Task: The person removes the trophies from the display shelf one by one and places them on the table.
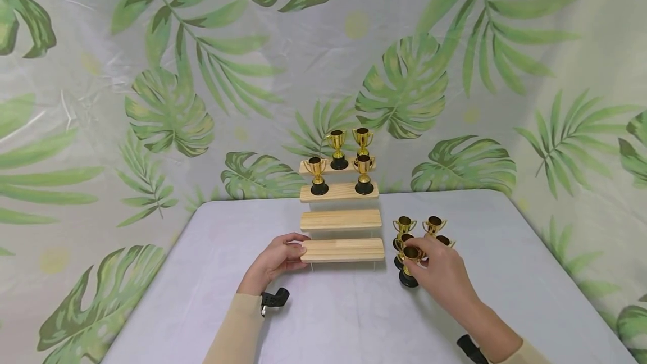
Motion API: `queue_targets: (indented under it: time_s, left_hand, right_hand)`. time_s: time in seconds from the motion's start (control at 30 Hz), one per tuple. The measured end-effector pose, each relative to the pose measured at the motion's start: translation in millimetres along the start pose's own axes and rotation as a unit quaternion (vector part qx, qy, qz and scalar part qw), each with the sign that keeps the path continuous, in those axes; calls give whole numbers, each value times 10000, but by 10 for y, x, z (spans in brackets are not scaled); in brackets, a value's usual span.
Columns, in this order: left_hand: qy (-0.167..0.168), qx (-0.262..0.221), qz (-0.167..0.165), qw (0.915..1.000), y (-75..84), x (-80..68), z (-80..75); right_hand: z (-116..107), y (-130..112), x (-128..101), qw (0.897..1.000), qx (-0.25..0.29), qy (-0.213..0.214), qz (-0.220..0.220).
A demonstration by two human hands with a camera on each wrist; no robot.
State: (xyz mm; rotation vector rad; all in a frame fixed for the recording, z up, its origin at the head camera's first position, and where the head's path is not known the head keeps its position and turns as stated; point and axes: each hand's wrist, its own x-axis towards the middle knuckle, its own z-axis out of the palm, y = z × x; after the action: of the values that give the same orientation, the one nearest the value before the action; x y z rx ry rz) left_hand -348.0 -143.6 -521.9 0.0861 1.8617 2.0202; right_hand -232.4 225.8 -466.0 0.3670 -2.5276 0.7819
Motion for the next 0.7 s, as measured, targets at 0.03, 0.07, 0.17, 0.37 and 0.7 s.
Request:
queue_targets:
  time_s: [0.03,0.07,0.17,0.37,0.7]
  left_hand:
    - [7,0,0,10000,-2,-3,-2]
    - [6,-6,6,10000,-5,-4,-4]
    - [2,-29,21,10000,-14,-5,-13]
    - [-16,-30,19,10000,-11,-8,-15]
    - [-19,-56,-3,10000,-10,-2,-11]
  right_hand:
    - [10,8,-4,10000,20,-19,30]
    - [18,16,-7,10000,49,-40,70]
    - [40,42,-12,9997,112,-112,208]
    - [81,101,-32,9990,201,-154,370]
    - [135,139,-57,9991,150,-91,383]
